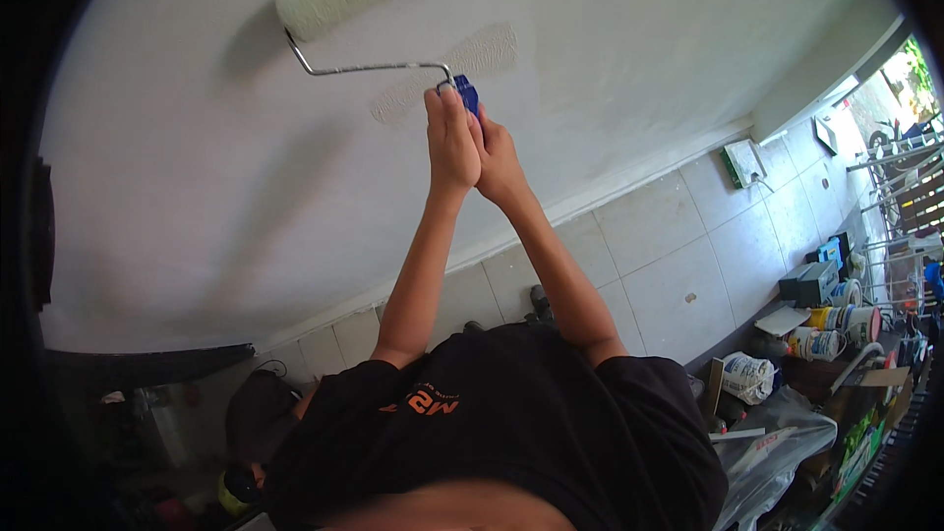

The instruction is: The person is painting the ceiling of a porch or outdoor room using a paint roller.

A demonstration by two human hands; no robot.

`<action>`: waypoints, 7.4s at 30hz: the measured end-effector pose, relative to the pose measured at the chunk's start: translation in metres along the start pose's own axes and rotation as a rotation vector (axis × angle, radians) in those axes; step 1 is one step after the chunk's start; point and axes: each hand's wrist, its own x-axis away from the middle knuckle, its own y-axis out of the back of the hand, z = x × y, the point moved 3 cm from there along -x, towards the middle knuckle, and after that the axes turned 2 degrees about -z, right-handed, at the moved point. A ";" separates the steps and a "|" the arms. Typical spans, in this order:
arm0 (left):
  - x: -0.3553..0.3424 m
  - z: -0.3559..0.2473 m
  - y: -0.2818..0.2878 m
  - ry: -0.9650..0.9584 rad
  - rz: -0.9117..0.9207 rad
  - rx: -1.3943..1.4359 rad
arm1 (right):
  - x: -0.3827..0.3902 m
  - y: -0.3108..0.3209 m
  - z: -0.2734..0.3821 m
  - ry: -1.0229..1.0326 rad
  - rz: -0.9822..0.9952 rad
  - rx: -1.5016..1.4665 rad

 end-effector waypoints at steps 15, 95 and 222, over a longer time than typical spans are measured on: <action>0.094 0.125 0.007 0.382 -0.057 0.047 | 0.073 0.022 -0.099 -0.290 0.045 0.204; -0.008 0.007 0.010 0.191 -0.572 0.294 | 0.065 0.030 0.047 -0.493 0.187 -0.156; 0.107 0.211 0.012 0.514 -0.227 -0.005 | 0.112 0.027 -0.186 -0.628 0.065 0.206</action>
